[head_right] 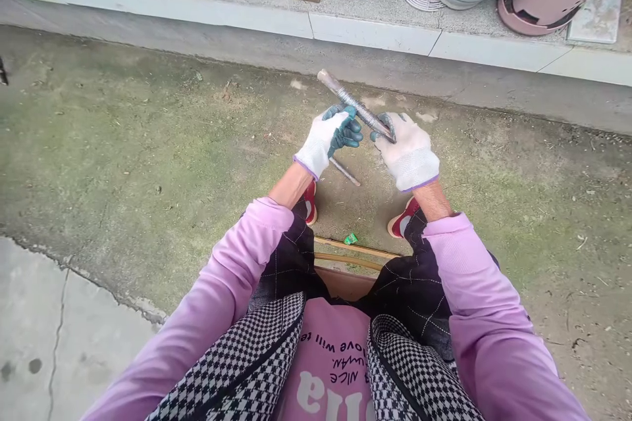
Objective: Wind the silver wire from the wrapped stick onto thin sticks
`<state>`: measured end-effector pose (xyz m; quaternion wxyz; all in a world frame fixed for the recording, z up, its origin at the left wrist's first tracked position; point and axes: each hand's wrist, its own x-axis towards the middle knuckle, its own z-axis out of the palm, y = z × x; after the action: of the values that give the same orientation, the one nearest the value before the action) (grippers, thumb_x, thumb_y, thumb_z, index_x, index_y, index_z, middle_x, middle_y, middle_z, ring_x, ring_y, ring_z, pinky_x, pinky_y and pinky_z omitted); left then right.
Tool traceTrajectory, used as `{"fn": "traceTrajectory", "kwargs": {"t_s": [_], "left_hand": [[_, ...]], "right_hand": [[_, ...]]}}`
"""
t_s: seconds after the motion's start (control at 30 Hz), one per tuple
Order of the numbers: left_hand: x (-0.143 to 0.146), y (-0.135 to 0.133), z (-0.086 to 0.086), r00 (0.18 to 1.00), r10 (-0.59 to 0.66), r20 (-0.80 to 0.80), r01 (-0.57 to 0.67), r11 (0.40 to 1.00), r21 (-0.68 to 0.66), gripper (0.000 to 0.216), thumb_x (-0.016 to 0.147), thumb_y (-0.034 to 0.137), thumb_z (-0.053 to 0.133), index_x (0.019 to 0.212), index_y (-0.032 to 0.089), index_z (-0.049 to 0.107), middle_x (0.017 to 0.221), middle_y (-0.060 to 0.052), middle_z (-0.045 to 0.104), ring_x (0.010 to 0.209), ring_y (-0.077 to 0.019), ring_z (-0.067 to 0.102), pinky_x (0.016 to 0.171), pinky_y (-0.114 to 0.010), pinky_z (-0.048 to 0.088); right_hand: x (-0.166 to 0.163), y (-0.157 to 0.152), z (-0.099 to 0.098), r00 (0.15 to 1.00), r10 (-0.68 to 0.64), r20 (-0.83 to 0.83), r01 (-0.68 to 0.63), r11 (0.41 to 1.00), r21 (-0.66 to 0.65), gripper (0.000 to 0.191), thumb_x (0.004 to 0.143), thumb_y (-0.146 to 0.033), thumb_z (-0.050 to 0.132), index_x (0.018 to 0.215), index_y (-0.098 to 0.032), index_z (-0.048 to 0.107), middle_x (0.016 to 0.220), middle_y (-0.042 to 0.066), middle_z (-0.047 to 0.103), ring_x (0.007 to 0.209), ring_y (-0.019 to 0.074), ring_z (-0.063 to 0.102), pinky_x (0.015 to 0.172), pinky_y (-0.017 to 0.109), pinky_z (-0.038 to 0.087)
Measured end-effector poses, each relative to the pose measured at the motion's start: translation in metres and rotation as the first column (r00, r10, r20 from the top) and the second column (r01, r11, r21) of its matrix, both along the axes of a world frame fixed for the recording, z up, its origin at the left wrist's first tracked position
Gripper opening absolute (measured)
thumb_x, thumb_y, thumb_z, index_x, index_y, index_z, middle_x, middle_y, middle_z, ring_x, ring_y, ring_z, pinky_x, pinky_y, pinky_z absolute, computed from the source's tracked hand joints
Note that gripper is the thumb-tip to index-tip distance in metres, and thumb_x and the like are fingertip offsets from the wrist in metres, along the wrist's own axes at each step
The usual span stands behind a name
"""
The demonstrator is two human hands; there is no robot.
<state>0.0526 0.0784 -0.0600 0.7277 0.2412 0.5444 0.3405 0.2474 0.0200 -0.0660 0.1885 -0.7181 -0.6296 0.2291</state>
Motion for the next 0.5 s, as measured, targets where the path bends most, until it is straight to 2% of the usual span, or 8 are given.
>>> {"fn": "traceTrajectory", "kwargs": {"t_s": [0.07, 0.13, 0.2, 0.23, 0.27, 0.33, 0.4, 0.5], "left_hand": [[-0.006, 0.001, 0.0, 0.999, -0.048, -0.018, 0.048, 0.999, 0.017, 0.052, 0.109, 0.045, 0.103, 0.151, 0.022, 0.082, 0.072, 0.006, 0.074, 0.071, -0.0178, 0.085, 0.079, -0.027, 0.07], [-0.01, 0.002, 0.0, 0.996, -0.088, -0.013, 0.088, 0.995, 0.037, 0.046, 0.11, 0.042, 0.101, 0.148, 0.023, 0.084, 0.067, 0.009, 0.066, 0.063, -0.016, 0.077, 0.074, -0.026, 0.068], [-0.01, 0.001, -0.001, 0.994, -0.106, 0.007, 0.105, 0.993, 0.056, 0.04, 0.109, 0.04, 0.102, 0.141, 0.022, 0.085, 0.063, 0.011, 0.059, 0.058, -0.0144, 0.069, 0.07, -0.027, 0.066], [-0.009, 0.0, -0.001, 0.995, -0.103, 0.012, 0.102, 0.993, 0.063, 0.037, 0.109, 0.038, 0.103, 0.136, 0.021, 0.085, 0.063, 0.011, 0.057, 0.057, -0.014, 0.067, 0.069, -0.028, 0.065], [-0.007, -0.001, -0.002, 0.996, -0.091, 0.008, 0.09, 0.994, 0.068, 0.034, 0.108, 0.036, 0.103, 0.132, 0.02, 0.085, 0.063, 0.011, 0.056, 0.056, -0.0139, 0.066, 0.07, -0.028, 0.065], [-0.002, -0.003, -0.004, 0.998, -0.062, -0.028, 0.064, 0.996, 0.067, 0.029, 0.108, 0.034, 0.104, 0.125, 0.02, 0.083, 0.063, 0.01, 0.058, 0.058, -0.0148, 0.067, 0.071, -0.03, 0.065], [0.003, -0.005, -0.005, 0.996, -0.059, -0.073, 0.064, 0.996, 0.063, 0.029, 0.107, 0.032, 0.104, 0.121, 0.021, 0.082, 0.065, 0.009, 0.061, 0.058, -0.0144, 0.067, 0.069, -0.029, 0.063], [0.007, -0.007, -0.003, 0.987, -0.119, -0.111, 0.128, 0.989, 0.077, 0.027, 0.108, 0.031, 0.103, 0.116, 0.021, 0.08, 0.068, 0.008, 0.067, 0.053, -0.0093, 0.059, 0.059, -0.023, 0.052]], "right_hand": [[0.001, 0.001, 0.004, 0.98, -0.058, -0.19, 0.049, 0.998, -0.051, 0.024, 0.103, -0.046, 0.086, 0.118, -0.028, 0.088, 0.104, 0.012, 0.085, 0.094, 0.036, 0.082, 0.08, 0.045, 0.07], [0.002, -0.001, 0.008, 0.887, -0.104, -0.45, 0.031, 0.986, -0.167, 0.032, 0.099, -0.057, 0.09, 0.107, -0.027, 0.084, 0.081, 0.004, 0.072, 0.064, 0.024, 0.065, 0.056, 0.036, 0.055], [0.003, -0.003, 0.011, 0.738, -0.12, -0.664, -0.079, 0.962, -0.262, 0.046, 0.094, -0.069, 0.093, 0.105, -0.025, 0.083, 0.073, -0.001, 0.064, 0.053, 0.0171, 0.05, 0.046, 0.031, 0.043], [0.003, -0.004, 0.012, 0.686, -0.118, -0.718, -0.132, 0.95, -0.282, 0.051, 0.093, -0.072, 0.093, 0.107, -0.024, 0.083, 0.073, -0.002, 0.064, 0.052, 0.0163, 0.049, 0.045, 0.031, 0.042], [0.003, -0.005, 0.012, 0.677, -0.109, -0.727, -0.157, 0.944, -0.289, 0.053, 0.093, -0.074, 0.093, 0.109, -0.024, 0.083, 0.074, -0.001, 0.066, 0.053, 0.0171, 0.052, 0.047, 0.031, 0.044], [0.0, -0.005, 0.011, 0.783, -0.084, -0.616, -0.107, 0.958, -0.266, 0.045, 0.095, -0.068, 0.093, 0.11, -0.026, 0.083, 0.08, 0.003, 0.074, 0.062, 0.0224, 0.065, 0.056, 0.034, 0.055], [-0.004, -0.004, 0.008, 0.919, -0.059, -0.389, -0.01, 0.985, -0.174, 0.031, 0.097, -0.054, 0.092, 0.112, -0.03, 0.082, 0.096, 0.008, 0.085, 0.086, 0.0309, 0.081, 0.076, 0.04, 0.069], [-0.007, -0.002, 0.002, 0.993, -0.012, -0.113, 0.009, 1.0, -0.029, 0.022, 0.101, -0.039, 0.084, 0.122, -0.032, 0.081, 0.131, 0.015, 0.092, 0.128, 0.0414, 0.087, 0.111, 0.05, 0.072]]}}
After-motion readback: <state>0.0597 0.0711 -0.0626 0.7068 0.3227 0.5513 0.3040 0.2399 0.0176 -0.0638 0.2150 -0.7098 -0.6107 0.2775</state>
